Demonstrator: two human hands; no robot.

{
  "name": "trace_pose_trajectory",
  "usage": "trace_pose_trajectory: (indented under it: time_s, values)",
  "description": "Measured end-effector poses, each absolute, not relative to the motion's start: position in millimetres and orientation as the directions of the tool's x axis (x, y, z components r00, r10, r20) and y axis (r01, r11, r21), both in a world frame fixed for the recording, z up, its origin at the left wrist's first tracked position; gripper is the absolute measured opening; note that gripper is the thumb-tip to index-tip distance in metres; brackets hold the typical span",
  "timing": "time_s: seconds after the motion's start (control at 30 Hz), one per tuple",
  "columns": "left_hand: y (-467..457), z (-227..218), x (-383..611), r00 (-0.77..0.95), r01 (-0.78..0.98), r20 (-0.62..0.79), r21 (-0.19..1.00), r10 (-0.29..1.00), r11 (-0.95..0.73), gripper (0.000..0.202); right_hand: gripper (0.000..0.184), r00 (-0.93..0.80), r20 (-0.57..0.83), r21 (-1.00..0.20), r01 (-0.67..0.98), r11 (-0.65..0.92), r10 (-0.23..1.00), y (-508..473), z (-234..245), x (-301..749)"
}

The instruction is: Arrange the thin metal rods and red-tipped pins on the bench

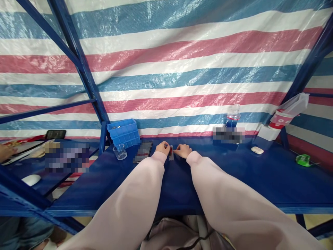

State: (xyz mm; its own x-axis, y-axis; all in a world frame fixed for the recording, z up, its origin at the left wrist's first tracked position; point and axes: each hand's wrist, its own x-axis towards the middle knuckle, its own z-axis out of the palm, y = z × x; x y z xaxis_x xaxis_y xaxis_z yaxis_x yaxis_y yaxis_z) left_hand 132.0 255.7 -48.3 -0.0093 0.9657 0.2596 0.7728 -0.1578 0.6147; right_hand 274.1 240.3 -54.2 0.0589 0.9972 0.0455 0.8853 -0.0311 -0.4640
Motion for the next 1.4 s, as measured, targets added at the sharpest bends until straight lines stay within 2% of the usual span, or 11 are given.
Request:
trace_pose_trajectory:
  time_s: [0.3, 0.5, 0.7, 0.83, 0.97, 1.13, 1.3, 1.4]
  values:
    - [251.2, -45.5, 132.9, 0.009, 0.795, 0.269, 0.582, 0.963, -0.170, 0.008, 0.030, 0.053, 0.054, -0.410, 0.912, -0.026, 0.997, 237.5, -51.2, 274.1]
    - [252.4, -46.8, 133.2, 0.012, 0.790, 0.299, 0.582, 0.954, -0.193, 0.008, 0.035, 0.064, 0.141, -0.232, 0.972, -0.030, 0.988, 228.2, -48.6, 269.5]
    - [252.4, -46.4, 134.1, -0.014, 0.750, 0.307, 0.633, 0.952, -0.193, 0.007, 0.032, 0.082, 0.199, -0.172, 0.984, -0.048, 0.977, 224.0, -51.5, 263.4]
    - [253.1, -46.2, 134.5, -0.090, 0.701, 0.269, 0.701, 0.959, -0.131, 0.010, 0.027, 0.055, 0.244, -0.161, 0.987, -0.016, 0.968, 228.6, -50.7, 264.7]
    - [258.1, -48.9, 134.0, -0.178, 0.580, 0.221, 0.810, 0.959, -0.079, 0.025, 0.024, -0.022, 0.332, -0.174, 0.981, 0.084, 0.943, 230.0, -43.2, 266.7]
    - [265.6, -52.4, 135.9, -0.190, 0.312, 0.176, 0.944, 0.966, -0.110, 0.045, 0.020, -0.150, 0.434, -0.205, 0.944, 0.259, 0.888, 227.1, -38.2, 264.8]
    - [262.6, -47.1, 137.8, -0.135, 0.116, 0.238, 0.968, 0.962, -0.224, 0.040, 0.017, -0.193, 0.500, -0.221, 0.914, 0.339, 0.844, 228.9, -42.7, 264.0]
    - [258.6, -40.6, 137.4, -0.151, 0.065, 0.293, 0.956, 0.944, -0.286, 0.035, 0.014, -0.240, 0.554, -0.192, 0.895, 0.403, 0.797, 230.8, -45.1, 264.6]
